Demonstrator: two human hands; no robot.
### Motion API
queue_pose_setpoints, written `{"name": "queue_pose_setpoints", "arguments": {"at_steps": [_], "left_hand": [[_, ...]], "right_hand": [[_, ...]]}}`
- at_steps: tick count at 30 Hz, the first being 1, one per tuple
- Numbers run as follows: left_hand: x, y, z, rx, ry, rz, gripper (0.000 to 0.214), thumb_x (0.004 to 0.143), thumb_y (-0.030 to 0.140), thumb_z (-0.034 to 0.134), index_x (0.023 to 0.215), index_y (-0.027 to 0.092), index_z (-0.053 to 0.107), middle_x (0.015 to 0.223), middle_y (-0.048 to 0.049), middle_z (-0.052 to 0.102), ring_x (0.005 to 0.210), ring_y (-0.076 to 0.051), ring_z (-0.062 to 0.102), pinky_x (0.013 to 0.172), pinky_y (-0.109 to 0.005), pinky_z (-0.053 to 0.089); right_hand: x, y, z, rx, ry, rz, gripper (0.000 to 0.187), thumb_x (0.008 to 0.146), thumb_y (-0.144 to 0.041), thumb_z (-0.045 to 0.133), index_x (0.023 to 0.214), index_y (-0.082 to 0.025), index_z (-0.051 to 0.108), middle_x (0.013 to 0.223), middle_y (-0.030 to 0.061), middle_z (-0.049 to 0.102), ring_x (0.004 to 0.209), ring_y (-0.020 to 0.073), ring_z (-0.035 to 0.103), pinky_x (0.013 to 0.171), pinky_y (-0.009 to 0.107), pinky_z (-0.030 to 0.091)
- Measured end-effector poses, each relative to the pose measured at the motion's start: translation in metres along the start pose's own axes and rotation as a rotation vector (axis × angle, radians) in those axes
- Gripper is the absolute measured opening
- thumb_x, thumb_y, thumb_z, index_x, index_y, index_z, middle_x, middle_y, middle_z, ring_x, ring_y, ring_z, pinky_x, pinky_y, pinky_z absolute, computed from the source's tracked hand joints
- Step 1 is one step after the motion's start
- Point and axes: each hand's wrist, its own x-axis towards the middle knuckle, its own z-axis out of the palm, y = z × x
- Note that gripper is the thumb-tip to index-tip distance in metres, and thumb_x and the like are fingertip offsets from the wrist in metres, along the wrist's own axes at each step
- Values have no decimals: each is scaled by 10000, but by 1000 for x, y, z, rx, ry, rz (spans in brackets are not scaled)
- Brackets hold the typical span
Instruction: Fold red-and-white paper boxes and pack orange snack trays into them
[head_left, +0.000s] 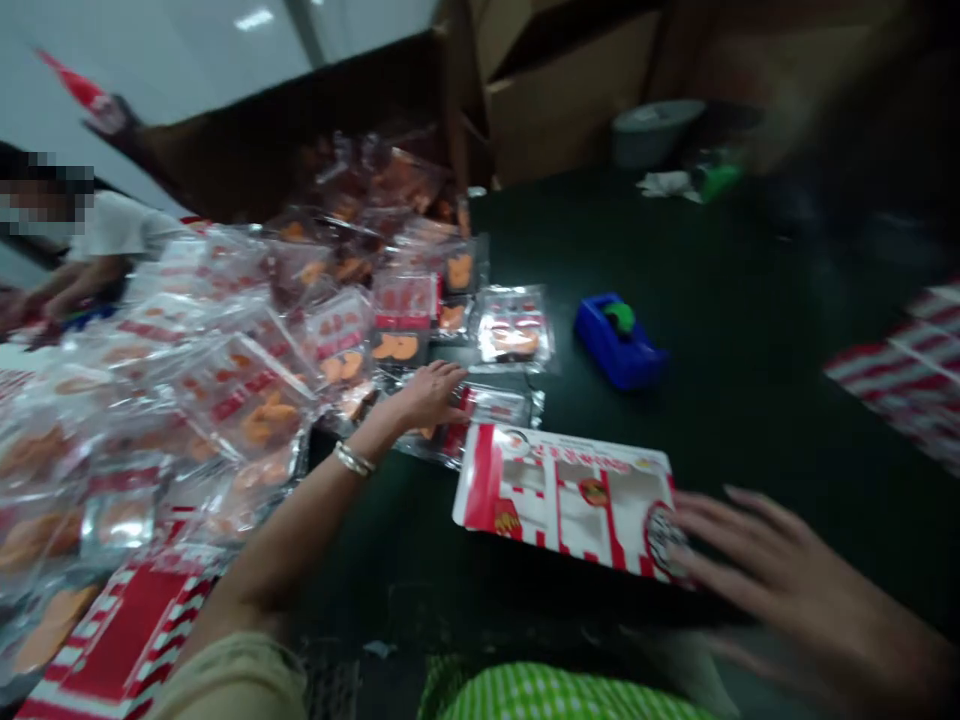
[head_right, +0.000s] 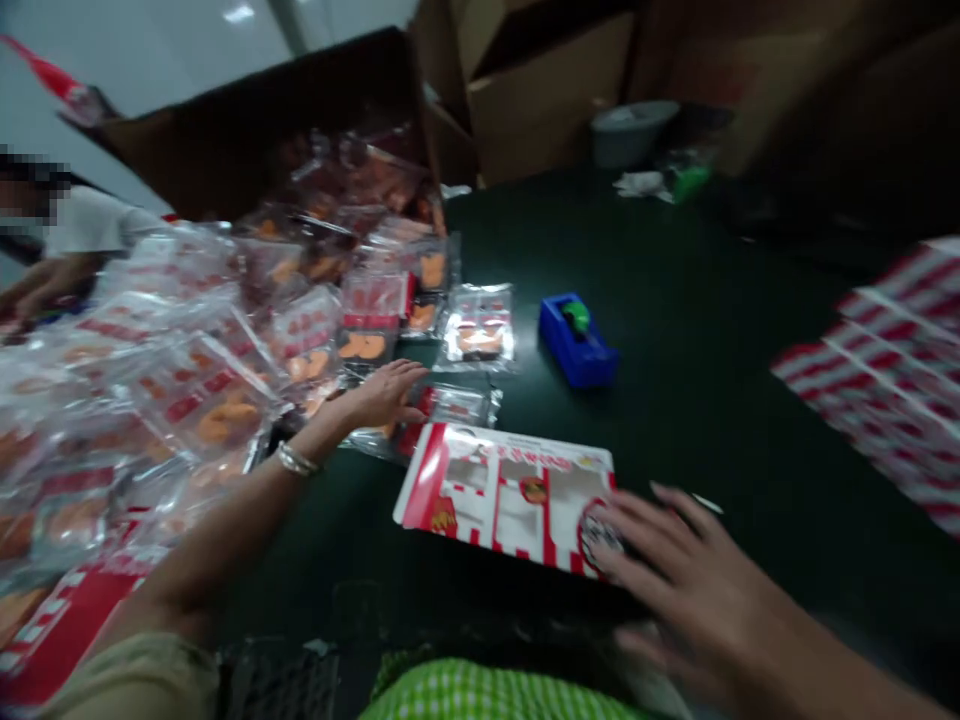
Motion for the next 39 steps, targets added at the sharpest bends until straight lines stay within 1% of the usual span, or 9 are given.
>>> {"name": "queue_pose_setpoints", "arguments": {"at_steps": [4,8,14,19,23,30,33,36,39], "left_hand": [[22,8,11,-2,-229,-6,372,544,321,790,846,163,642,793,-63,662,819,-246,588,738,-328,438],[-11,2,-11,-75,-308,-84,240,640,357,714,667,179,556,598,28,514,573,-136,459,563,-265,345],[-85,-15,-38,-328,-240,-214,256,744,309,614,947,162,564,768,15,560,711,-142,510,643,-261,410],[-113,-29,-17,-567,-246,-265,399,754,296,627,1121,161,551,702,22,579,665,-145,553,623,-264,453],[-142,-29,1,-799,-120,-355,607,794,289,625,1346,180,396,759,6,613,665,-137,561,624,-252,446],[-164,-18,16,-1200,89,-533,687,717,292,725,1331,181,439,823,-13,667,710,-154,617,681,-260,488],[-171,-15,23,-1072,224,-572,582,788,381,625,1302,197,423,879,-26,676,747,-168,646,716,-293,512],[-190,-14,20,-777,103,-630,401,864,427,485,1153,151,519,750,-45,665,639,-185,643,633,-326,515],[-197,-2,1,-437,-3,-566,246,846,315,522,980,132,616,686,-70,645,667,-228,629,652,-364,488]], "right_hand": [[31,10,-12,-42,-309,224,998,536,-485,826,1409,-231,415,1497,216,304,1344,490,256,1005,672,274],[51,11,-9,54,-564,356,1170,497,-514,820,1487,-272,244,1540,211,197,1371,490,185,998,682,270],[28,20,-2,42,-537,369,998,484,-422,795,1390,-192,446,1509,252,242,1312,531,281,954,631,364],[20,32,9,-3,-467,292,978,521,-434,756,1402,-165,427,1469,258,313,1289,517,324,915,624,404],[13,36,12,-12,-339,213,1014,547,-457,735,1428,-119,363,1444,271,316,1290,494,316,944,606,399],[25,40,9,5,-353,183,858,529,-437,738,1308,-166,501,1468,217,297,1314,472,294,1008,604,353],[31,39,4,-13,-376,185,816,518,-427,744,1264,-167,538,1466,221,303,1309,476,304,1007,608,356],[27,42,2,-43,-374,183,820,534,-393,740,1293,-172,519,1450,231,327,1302,468,324,994,600,372],[15,50,7,-50,-354,166,855,530,-395,742,1322,-186,498,1432,240,355,1279,473,352,954,601,394]]}}
